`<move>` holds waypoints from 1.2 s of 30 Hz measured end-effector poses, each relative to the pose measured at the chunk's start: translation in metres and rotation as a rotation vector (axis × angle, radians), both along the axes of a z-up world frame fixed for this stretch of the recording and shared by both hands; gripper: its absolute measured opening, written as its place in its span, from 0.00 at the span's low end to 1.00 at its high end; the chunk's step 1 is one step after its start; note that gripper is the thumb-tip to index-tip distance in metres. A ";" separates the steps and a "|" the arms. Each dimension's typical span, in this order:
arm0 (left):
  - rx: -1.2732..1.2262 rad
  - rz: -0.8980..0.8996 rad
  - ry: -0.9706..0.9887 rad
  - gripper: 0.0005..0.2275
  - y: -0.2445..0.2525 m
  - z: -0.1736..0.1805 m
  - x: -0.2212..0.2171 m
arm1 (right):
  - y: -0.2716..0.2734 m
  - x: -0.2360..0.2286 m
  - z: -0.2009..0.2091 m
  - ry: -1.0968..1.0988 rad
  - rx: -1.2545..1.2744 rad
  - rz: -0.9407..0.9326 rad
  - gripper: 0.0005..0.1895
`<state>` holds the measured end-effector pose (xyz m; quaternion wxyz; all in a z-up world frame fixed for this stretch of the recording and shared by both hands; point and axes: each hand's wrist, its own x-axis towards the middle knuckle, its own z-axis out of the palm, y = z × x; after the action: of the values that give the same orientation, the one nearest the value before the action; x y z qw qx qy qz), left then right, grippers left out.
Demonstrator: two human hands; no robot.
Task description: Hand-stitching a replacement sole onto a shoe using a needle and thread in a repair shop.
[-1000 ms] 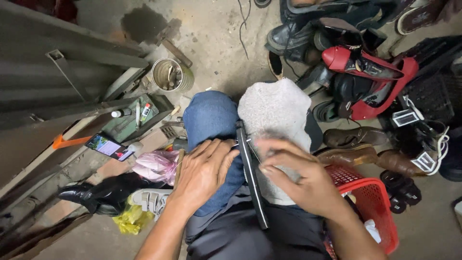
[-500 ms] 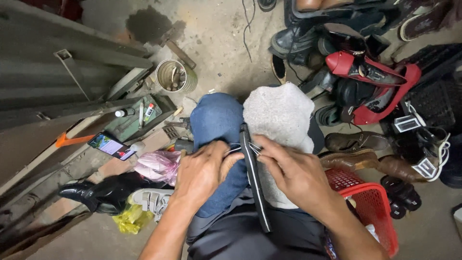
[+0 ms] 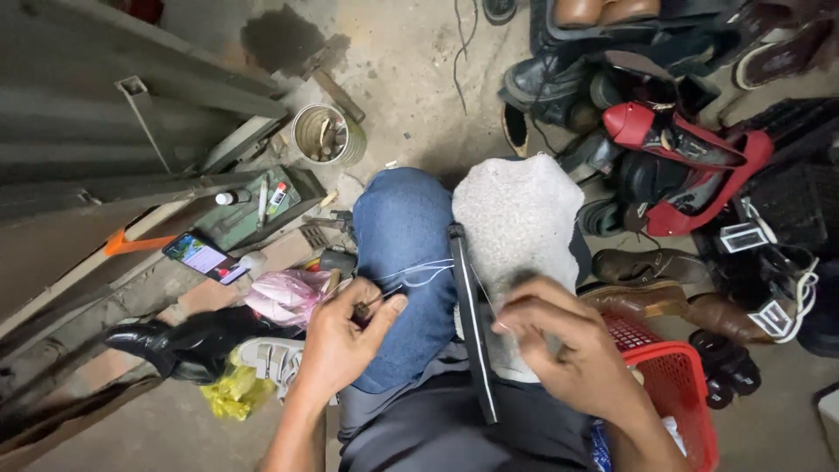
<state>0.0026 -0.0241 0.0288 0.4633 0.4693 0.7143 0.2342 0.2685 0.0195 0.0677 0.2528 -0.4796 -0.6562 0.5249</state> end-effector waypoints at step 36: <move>0.729 -0.252 0.535 0.09 0.034 0.012 0.064 | -0.014 -0.029 -0.027 -0.333 0.062 -0.076 0.29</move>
<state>0.0665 0.0104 0.0410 0.0926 0.7283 0.6174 0.2826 0.2400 0.0053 0.0411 0.1749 -0.5762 -0.6862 0.4081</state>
